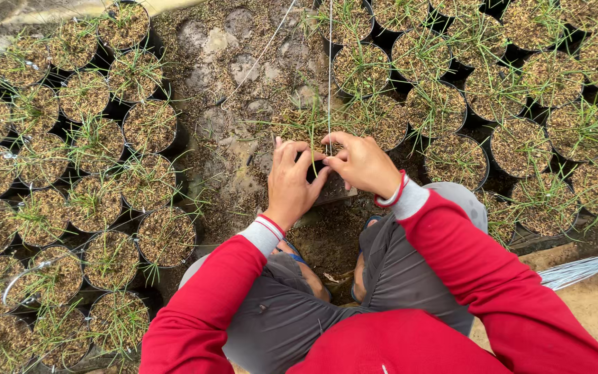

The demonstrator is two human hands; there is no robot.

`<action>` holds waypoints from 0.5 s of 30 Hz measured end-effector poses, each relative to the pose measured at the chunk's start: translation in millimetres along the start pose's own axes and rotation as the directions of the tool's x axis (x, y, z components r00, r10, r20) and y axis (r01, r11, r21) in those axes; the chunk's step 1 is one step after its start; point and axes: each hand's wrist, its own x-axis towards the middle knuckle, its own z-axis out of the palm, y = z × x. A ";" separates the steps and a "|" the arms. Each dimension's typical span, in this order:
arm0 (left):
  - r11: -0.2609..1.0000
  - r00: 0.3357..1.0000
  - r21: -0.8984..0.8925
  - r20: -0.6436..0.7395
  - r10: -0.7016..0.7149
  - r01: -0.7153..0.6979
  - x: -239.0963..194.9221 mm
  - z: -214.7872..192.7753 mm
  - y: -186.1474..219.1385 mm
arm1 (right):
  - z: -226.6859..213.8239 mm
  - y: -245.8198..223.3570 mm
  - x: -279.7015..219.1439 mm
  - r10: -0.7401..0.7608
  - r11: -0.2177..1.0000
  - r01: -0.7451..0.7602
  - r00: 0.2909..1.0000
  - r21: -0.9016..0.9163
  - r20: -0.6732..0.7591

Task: The person ties thin white strings around the base of small grass-like plants in black pots. They repeatedly pick up a pot, wrap the string around the plant, and secure it before moving to the next pot.

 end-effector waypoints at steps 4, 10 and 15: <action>1.000 1.000 0.024 -0.001 0.010 -0.010 -0.7 3.3 0.6 | -11.4 -1.1 9.6 0.002 0.966 0.016 0.997 -0.259 0.071; 0.999 0.998 0.015 -0.048 -0.033 0.034 5.3 7.6 -2.3 | -12.8 -2.2 24.8 -0.323 0.764 0.196 0.941 -0.615 -0.102; 0.993 0.992 -0.015 -0.060 -0.114 0.113 12.6 7.3 -10.0 | 8.0 -11.0 25.3 -0.317 0.824 0.128 0.911 -0.552 -0.263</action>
